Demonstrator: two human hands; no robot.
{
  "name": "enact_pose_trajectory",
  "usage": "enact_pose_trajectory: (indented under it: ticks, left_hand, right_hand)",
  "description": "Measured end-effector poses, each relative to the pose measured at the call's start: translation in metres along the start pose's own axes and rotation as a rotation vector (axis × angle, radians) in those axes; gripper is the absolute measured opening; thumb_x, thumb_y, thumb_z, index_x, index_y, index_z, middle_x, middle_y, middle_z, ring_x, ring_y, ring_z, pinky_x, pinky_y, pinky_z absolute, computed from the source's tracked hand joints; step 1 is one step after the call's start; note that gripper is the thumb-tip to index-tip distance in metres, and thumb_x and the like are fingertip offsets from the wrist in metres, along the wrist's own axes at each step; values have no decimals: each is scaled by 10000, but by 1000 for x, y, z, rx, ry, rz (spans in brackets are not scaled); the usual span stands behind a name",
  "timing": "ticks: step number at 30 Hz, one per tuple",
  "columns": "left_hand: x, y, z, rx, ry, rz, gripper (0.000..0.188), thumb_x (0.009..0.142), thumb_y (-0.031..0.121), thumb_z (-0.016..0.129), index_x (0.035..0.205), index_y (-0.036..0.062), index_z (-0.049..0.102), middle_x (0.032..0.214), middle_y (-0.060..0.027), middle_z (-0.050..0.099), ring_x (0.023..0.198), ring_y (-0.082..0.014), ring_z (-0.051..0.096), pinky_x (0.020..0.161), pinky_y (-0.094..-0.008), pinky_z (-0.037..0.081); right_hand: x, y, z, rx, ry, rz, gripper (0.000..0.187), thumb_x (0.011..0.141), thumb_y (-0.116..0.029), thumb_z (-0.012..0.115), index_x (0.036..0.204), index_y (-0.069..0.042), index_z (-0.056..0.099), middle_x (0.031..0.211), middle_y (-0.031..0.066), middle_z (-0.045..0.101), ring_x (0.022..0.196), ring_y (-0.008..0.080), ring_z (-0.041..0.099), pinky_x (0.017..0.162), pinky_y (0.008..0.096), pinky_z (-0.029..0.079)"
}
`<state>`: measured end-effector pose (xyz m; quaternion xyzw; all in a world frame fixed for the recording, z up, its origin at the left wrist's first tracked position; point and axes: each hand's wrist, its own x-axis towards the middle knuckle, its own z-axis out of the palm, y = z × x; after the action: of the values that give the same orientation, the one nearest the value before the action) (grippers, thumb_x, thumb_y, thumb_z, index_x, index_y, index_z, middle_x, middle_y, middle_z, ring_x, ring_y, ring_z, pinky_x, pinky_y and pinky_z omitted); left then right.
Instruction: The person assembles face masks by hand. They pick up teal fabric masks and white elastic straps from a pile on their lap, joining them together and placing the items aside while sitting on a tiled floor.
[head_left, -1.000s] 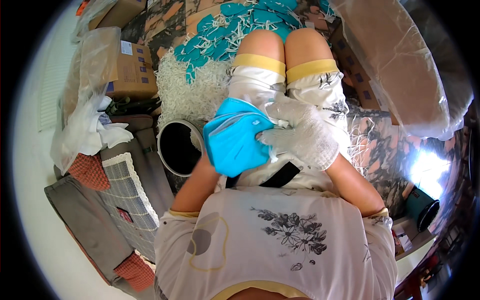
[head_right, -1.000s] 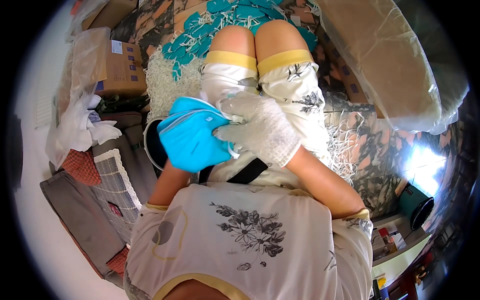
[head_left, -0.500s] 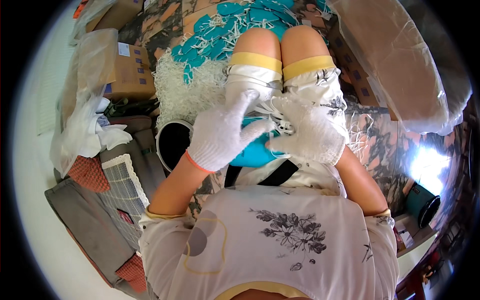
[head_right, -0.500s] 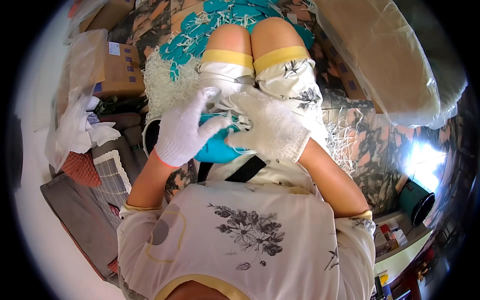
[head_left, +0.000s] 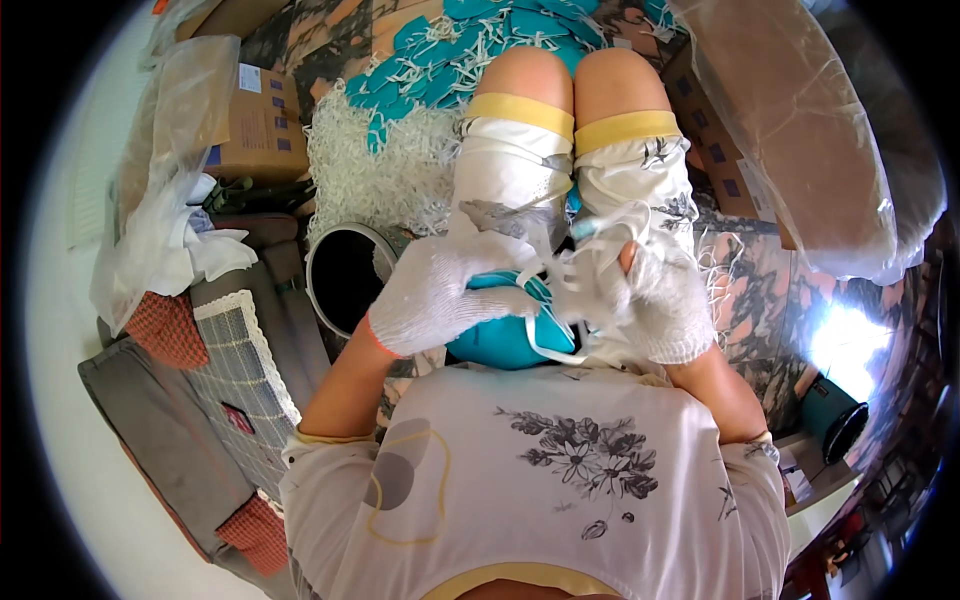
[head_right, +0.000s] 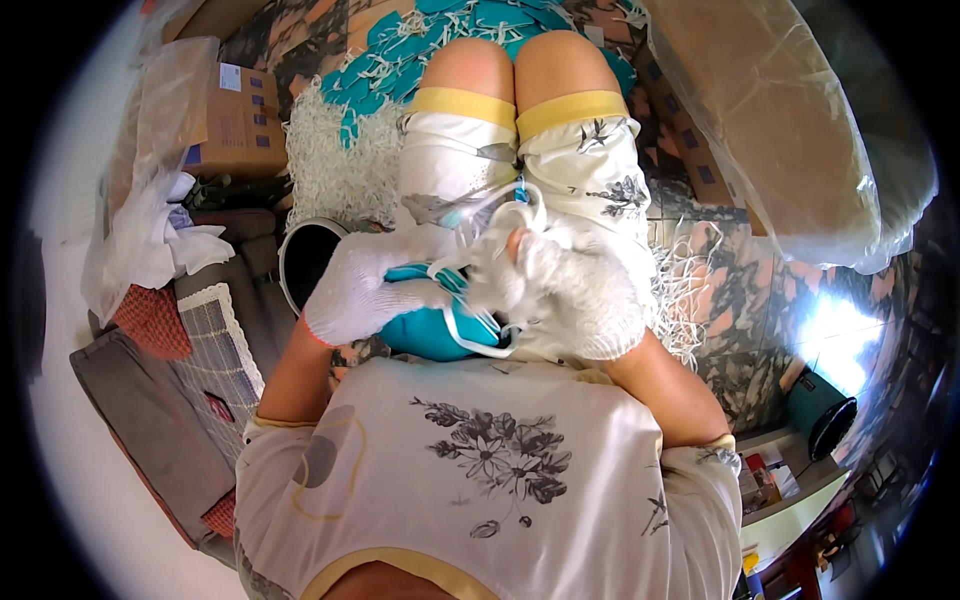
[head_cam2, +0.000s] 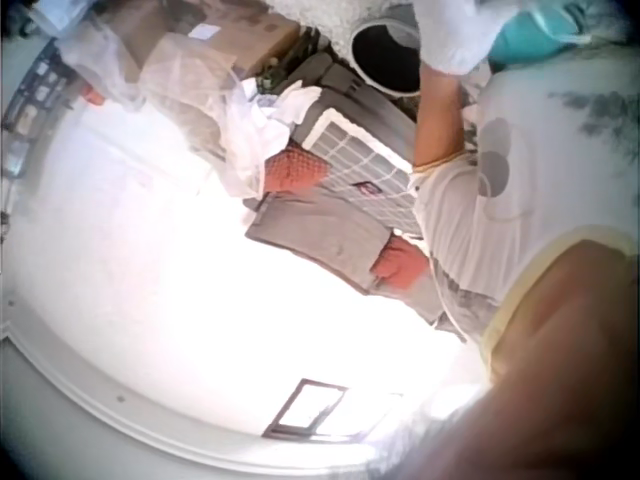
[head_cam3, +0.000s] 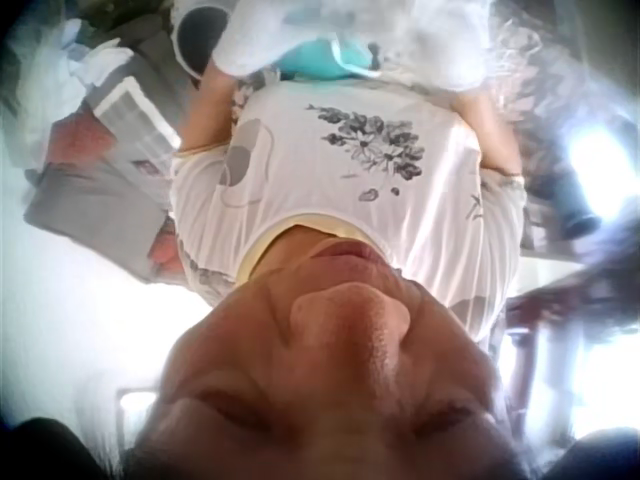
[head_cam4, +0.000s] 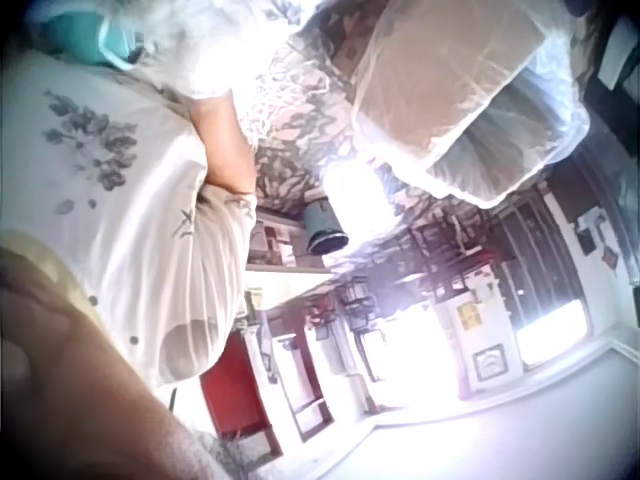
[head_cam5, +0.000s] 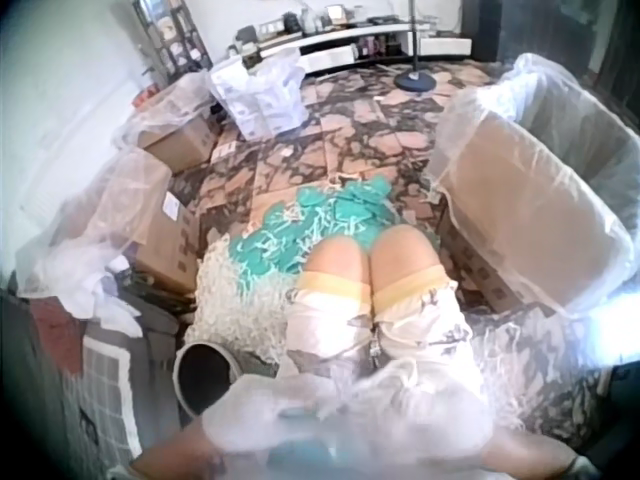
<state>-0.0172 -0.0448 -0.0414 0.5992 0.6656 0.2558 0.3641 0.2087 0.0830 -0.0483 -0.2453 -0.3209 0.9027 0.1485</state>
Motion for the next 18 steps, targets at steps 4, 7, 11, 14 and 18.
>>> enact_pose_trajectory:
  ticks: [4, 7, 11, 14, 18]
  left_hand:
    - [-10, 6, -11, -56, -109, -42, 154, 804, 108, 736, 935, 30, 712, 809, -108, 685, 666, -239, 635, 650, -298, 505]
    - [-17, 1, -7, -44, -136, -26, 132, 806, 141, 741, 860, 25, 708, 736, -137, 652, 625, -272, 620, 610, -301, 485]
    - [-10, 3, -6, -120, -80, -23, 126, 825, 165, 724, 880, 53, 709, 732, -124, 644, 654, -273, 633, 616, -307, 492]
    - [8, 7, -5, 146, -24, 240, 131, 826, 200, 723, 898, 91, 720, 750, -110, 655, 681, -268, 652, 629, -327, 514]
    - [17, 21, -16, 365, -2, 400, 183, 788, 255, 757, 909, 123, 716, 767, -96, 662, 690, -262, 668, 615, -369, 533]
  right_hand:
    - [-22, -6, -2, -43, 196, 64, 247, 904, -239, 710, 908, -1, 641, 783, 37, 637, 674, 120, 596, 626, 267, 504]
    - [-43, -9, -20, -163, 256, 63, 265, 898, -253, 713, 859, -2, 637, 727, 27, 623, 633, 120, 589, 603, 261, 500]
    - [-44, -2, -25, -102, 250, -68, 254, 887, -242, 724, 913, -2, 647, 772, 25, 637, 676, 120, 598, 636, 255, 500]
    - [-21, -4, -1, -469, 304, -165, 351, 833, -299, 768, 1009, -21, 644, 935, 59, 658, 801, 143, 612, 704, 272, 501]
    - [18, -7, 35, -1467, -56, -467, 539, 709, -327, 832, 1124, -46, 634, 1161, 165, 630, 995, 288, 645, 818, 355, 526]
